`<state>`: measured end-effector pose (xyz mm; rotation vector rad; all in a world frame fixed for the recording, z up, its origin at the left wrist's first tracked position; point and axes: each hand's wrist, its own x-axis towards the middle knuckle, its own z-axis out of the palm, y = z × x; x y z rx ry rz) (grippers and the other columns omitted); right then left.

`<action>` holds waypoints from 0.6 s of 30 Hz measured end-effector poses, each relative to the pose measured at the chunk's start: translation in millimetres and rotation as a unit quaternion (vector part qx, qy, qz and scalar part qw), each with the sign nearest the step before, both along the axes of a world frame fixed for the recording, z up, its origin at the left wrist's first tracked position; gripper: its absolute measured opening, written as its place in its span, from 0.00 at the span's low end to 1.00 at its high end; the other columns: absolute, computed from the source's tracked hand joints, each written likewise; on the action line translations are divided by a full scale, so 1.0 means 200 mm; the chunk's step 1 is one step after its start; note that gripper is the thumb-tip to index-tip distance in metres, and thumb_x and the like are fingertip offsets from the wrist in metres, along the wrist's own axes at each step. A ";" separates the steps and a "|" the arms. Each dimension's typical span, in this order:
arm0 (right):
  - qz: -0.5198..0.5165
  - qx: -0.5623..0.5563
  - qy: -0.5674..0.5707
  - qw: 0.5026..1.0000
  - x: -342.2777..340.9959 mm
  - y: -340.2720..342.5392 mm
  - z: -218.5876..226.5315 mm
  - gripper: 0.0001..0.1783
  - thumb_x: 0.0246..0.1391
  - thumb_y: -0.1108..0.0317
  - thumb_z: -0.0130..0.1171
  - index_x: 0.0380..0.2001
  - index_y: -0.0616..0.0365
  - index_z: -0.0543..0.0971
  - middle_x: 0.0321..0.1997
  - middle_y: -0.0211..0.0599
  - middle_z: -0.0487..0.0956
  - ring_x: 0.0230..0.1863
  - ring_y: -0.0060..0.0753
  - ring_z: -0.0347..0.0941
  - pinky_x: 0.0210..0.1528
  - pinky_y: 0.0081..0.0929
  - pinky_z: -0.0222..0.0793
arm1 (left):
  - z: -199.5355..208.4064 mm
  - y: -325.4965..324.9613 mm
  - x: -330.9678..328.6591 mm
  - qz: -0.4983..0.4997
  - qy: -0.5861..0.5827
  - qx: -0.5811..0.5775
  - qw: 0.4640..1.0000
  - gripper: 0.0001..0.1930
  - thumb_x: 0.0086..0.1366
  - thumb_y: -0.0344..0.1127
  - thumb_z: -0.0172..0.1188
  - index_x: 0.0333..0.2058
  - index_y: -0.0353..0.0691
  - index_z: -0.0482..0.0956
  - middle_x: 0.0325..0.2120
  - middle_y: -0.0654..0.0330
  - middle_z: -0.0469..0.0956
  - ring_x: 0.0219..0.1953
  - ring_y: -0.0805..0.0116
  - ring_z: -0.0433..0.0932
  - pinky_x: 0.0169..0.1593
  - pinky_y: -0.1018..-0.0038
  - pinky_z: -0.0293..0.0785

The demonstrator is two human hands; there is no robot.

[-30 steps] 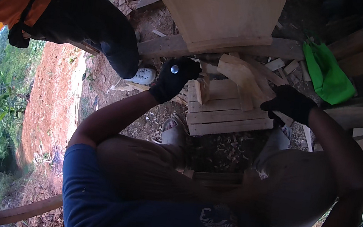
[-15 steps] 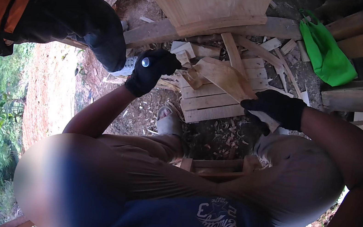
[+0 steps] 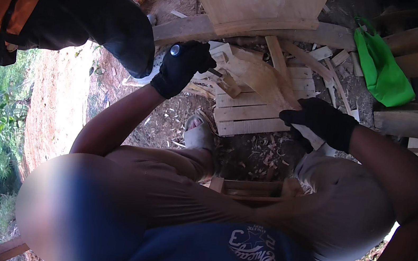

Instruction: The person uses a chisel and a hammer to carve a rectangular notch into a piece of wood, using their hands to hold the wood steady and clear away wood shavings.

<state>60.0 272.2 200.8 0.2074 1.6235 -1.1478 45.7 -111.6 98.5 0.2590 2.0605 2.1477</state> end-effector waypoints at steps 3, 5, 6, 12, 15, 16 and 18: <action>-0.064 -0.027 0.058 0.996 -0.06 -0.06 0.07 0.20 0.65 0.51 0.66 0.41 0.59 0.77 0.27 0.34 0.79 0.24 0.30 0.77 0.26 0.31 0.75 | -0.04 -0.07 0.01 0.023 -0.006 0.008 1.000 0.13 0.76 0.36 0.59 0.45 0.29 0.82 0.32 0.56 0.83 0.34 0.68 0.83 0.43 0.69 0.81; -0.137 -0.065 0.124 0.981 -0.07 -0.02 0.05 0.22 0.66 0.49 0.66 0.42 0.58 0.76 0.28 0.35 0.79 0.22 0.29 0.76 0.23 0.30 0.74 | 0.01 -0.02 -0.01 0.013 -0.041 0.051 0.998 0.13 0.76 0.37 0.60 0.45 0.30 0.82 0.32 0.57 0.84 0.35 0.70 0.83 0.43 0.70 0.80; -0.138 -0.056 0.112 0.982 -0.07 0.00 0.04 0.22 0.65 0.49 0.66 0.41 0.58 0.77 0.28 0.36 0.79 0.23 0.29 0.76 0.24 0.30 0.74 | 0.03 0.03 0.00 0.040 0.055 -0.070 0.995 0.14 0.76 0.38 0.61 0.44 0.30 0.83 0.31 0.58 0.84 0.32 0.71 0.82 0.40 0.71 0.80; 0.210 0.107 0.189 0.953 0.01 -0.05 -0.02 0.25 0.63 0.48 0.68 0.44 0.64 0.82 0.38 0.41 0.86 0.32 0.30 0.82 0.39 0.28 0.78 | 0.06 0.04 -0.05 0.064 -0.116 0.004 0.991 0.10 0.78 0.33 0.56 0.47 0.29 0.78 0.32 0.57 0.78 0.33 0.62 0.81 0.44 0.62 0.81; 0.110 0.077 0.145 0.980 -0.03 -0.07 0.06 0.24 0.63 0.50 0.68 0.44 0.63 0.81 0.34 0.38 0.84 0.30 0.31 0.82 0.35 0.27 0.77 | 0.05 0.06 -0.06 0.069 -0.056 -0.067 0.994 0.11 0.77 0.34 0.57 0.47 0.30 0.79 0.32 0.56 0.79 0.33 0.61 0.83 0.42 0.63 0.81; 0.039 0.053 0.097 0.993 -0.04 -0.08 0.11 0.22 0.64 0.51 0.67 0.44 0.63 0.81 0.31 0.37 0.83 0.27 0.31 0.82 0.32 0.27 0.77 | 0.05 0.07 -0.07 0.066 -0.023 -0.096 0.993 0.12 0.77 0.35 0.57 0.47 0.30 0.79 0.32 0.55 0.79 0.33 0.61 0.83 0.41 0.64 0.81; -0.014 0.033 0.125 0.991 -0.10 -0.08 0.18 0.20 0.65 0.53 0.66 0.42 0.63 0.80 0.28 0.36 0.82 0.22 0.30 0.79 0.25 0.27 0.74 | 0.03 0.08 -0.08 0.084 -0.063 -0.015 0.994 0.12 0.78 0.36 0.57 0.47 0.31 0.80 0.32 0.55 0.81 0.33 0.63 0.84 0.39 0.67 0.81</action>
